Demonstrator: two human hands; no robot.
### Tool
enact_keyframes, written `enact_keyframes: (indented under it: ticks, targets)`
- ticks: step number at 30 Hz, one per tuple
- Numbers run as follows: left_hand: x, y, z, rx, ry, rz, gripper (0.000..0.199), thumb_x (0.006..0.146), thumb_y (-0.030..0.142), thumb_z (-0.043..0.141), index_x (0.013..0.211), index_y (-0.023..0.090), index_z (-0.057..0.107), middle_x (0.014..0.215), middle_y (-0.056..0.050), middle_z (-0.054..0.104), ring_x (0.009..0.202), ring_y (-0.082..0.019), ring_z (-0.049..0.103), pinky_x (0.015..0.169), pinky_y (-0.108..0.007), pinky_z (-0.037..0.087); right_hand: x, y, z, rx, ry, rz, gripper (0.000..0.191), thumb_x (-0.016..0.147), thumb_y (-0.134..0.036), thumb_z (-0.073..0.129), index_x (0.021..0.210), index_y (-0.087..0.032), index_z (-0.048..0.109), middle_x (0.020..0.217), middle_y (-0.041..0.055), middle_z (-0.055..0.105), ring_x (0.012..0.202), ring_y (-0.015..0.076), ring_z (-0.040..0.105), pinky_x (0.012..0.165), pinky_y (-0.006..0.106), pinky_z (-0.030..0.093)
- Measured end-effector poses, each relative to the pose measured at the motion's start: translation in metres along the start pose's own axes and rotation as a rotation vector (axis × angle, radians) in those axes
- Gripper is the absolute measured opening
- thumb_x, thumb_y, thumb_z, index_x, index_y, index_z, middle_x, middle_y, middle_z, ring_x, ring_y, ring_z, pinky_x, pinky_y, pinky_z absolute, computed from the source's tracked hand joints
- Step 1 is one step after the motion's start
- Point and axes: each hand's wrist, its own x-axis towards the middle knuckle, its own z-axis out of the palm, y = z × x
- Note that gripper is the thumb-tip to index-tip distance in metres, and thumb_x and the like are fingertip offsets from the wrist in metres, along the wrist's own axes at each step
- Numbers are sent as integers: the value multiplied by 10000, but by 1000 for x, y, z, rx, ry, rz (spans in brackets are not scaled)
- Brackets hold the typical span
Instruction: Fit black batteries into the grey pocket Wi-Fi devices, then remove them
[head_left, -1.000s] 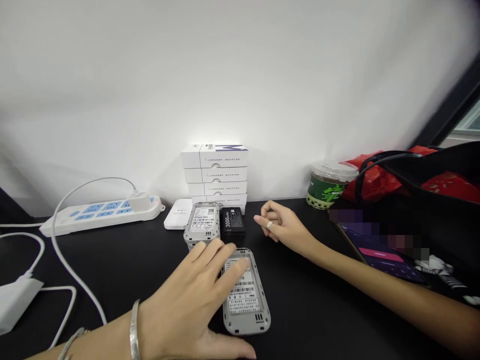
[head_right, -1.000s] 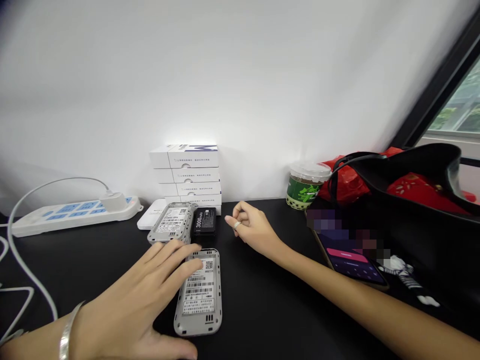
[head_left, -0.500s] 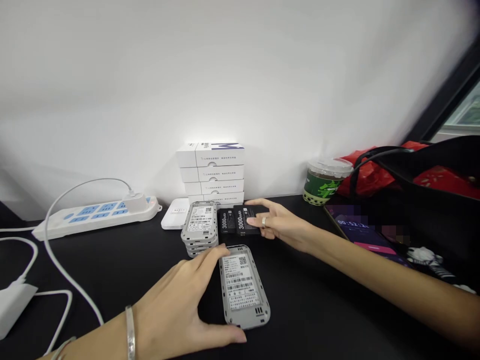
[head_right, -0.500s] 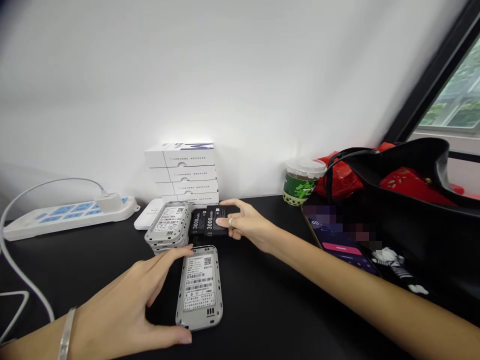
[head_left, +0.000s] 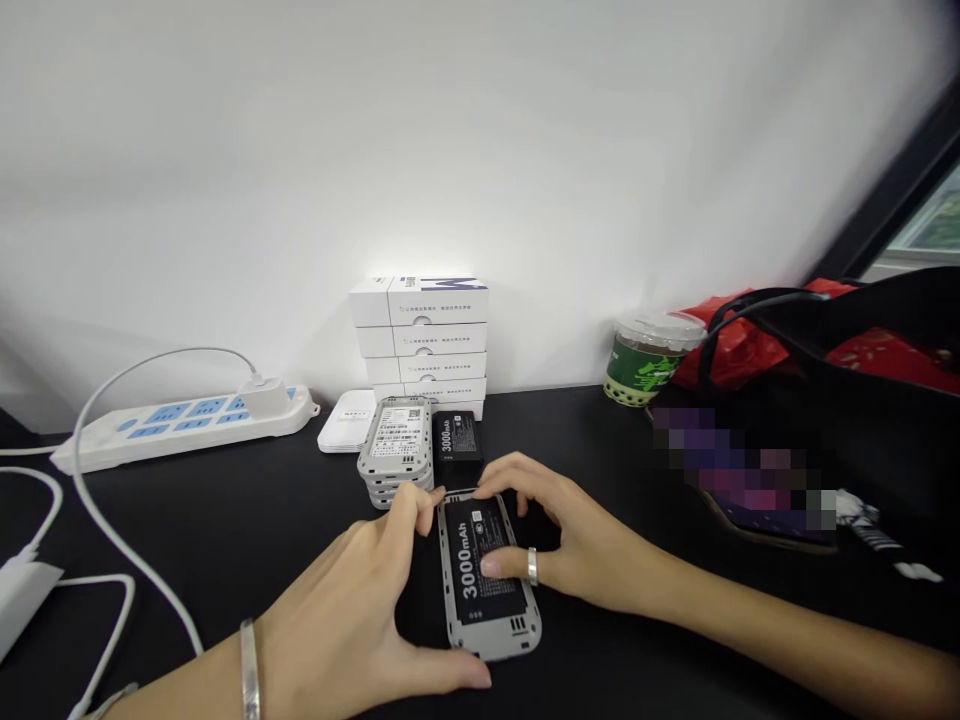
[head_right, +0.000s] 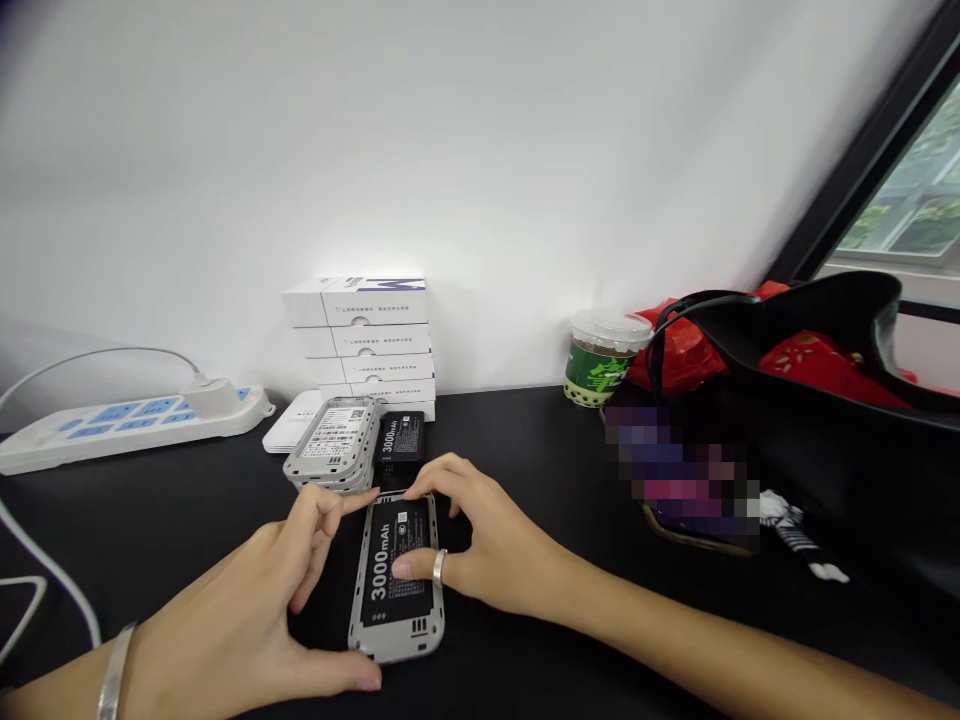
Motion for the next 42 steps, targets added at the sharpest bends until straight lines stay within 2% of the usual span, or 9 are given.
enact_keyframes:
  ticks: [5, 9, 14, 19, 23, 26, 31, 37, 42]
  targets:
    - [0, -1, 2, -52, -18, -2, 723, 673, 699, 819, 1085, 241, 440, 766, 48, 582, 560, -194, 606, 467, -279, 465, -11, -10, 0, -204, -222, -15, 903, 641, -525, 918, 1430, -263, 567, 1445, 116, 486, 1357, 334, 455, 1181, 477, 367]
    - [-2, 5, -4, -42, -1, 4, 699, 654, 694, 848, 1040, 246, 475, 707, 80, 541, 499, -162, 552, 445, -263, 434, -10, -13, 4, -324, -286, 37, 1181, 574, -548, 929, 1577, -219, 399, 1519, 191, 406, 1405, 432, 385, 1204, 658, 232]
    - [-8, 20, -20, 58, 21, 126, 352, 757, 344, 840, 889, 257, 525, 692, 79, 565, 518, -152, 560, 463, -258, 408, -16, -9, -2, -301, -215, 7, 1065, 547, -509, 931, 1482, -245, 493, 1463, 162, 493, 1312, 405, 507, 1156, 612, 345]
    - [-8, 21, -30, 52, -91, 122, 238, 885, 318, 653, 731, 249, 485, 621, 80, 568, 503, -134, 540, 477, -261, 391, -27, 6, -35, -235, -74, 72, 855, 545, -499, 949, 1285, -290, 575, 1371, 117, 595, 1215, 373, 599, 1085, 531, 441]
    - [7, 7, -52, 96, 65, 171, 102, 938, 332, 612, 881, 268, 557, 803, 51, 643, 666, -151, 593, 606, -268, 456, -4, 26, -65, -187, -20, 117, 693, 574, -455, 935, 1106, -260, 535, 1342, 92, 602, 1128, 304, 638, 980, 428, 518]
    - [26, -11, -73, 172, 167, 206, 274, 905, 451, 672, 1087, 272, 572, 1035, -1, 674, 837, -202, 631, 749, -313, 511, 21, 38, -75, -176, 5, 116, 634, 565, -434, 931, 965, -260, 472, 1344, 82, 609, 1106, 278, 642, 949, 400, 523]
    - [50, -37, -86, 197, 60, 106, 697, 805, 656, 724, 1316, 242, 495, 1291, -96, 641, 1053, -309, 662, 836, -404, 556, 41, 50, -76, -178, 11, 104, 663, 522, -417, 950, 892, -265, 421, 1374, 97, 614, 1238, 313, 593, 1053, 444, 465]
    - [58, -42, -82, 184, -37, 74, 812, 788, 676, 730, 1400, 259, 398, 1445, -126, 543, 1278, -365, 568, 1063, -536, 477, 42, 54, -77, -160, 0, 125, 627, 549, -469, 933, 950, -257, 500, 1499, 132, 545, 1346, 353, 544, 1123, 509, 414]
    - [61, -40, -79, 185, -66, -4, 895, 722, 706, 756, 1376, 248, 351, 1475, -155, 464, 1356, -427, 464, 1088, -632, 424, 34, 27, -62, -132, 191, 65, 488, 770, -492, 788, 1118, -281, 518, 1569, 93, 451, 1414, 339, 439, 1163, 536, 326]
